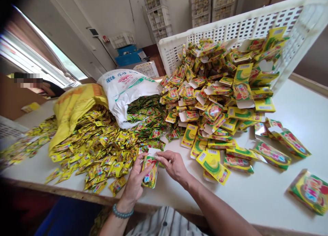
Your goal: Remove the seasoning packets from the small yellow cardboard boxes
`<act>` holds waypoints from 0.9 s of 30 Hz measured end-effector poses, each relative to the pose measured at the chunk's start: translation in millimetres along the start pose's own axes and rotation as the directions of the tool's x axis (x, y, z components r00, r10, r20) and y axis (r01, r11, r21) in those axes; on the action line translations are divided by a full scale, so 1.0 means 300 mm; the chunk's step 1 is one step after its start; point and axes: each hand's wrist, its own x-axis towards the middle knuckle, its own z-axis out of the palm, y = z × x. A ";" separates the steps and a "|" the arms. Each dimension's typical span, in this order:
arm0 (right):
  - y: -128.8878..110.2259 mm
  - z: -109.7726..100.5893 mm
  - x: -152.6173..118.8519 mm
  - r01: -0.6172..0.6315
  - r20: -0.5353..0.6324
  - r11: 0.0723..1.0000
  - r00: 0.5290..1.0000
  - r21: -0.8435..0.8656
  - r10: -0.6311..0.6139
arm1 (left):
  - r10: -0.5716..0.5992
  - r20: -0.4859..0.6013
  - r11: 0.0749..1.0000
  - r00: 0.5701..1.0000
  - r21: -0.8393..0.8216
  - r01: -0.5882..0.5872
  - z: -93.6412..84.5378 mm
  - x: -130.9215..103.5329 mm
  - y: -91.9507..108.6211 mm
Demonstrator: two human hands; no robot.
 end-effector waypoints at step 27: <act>-0.004 -0.037 0.016 -0.317 0.108 0.943 0.946 0.100 0.307 | -0.023 -0.008 0.979 1.000 0.201 0.024 -0.004 0.007 -0.038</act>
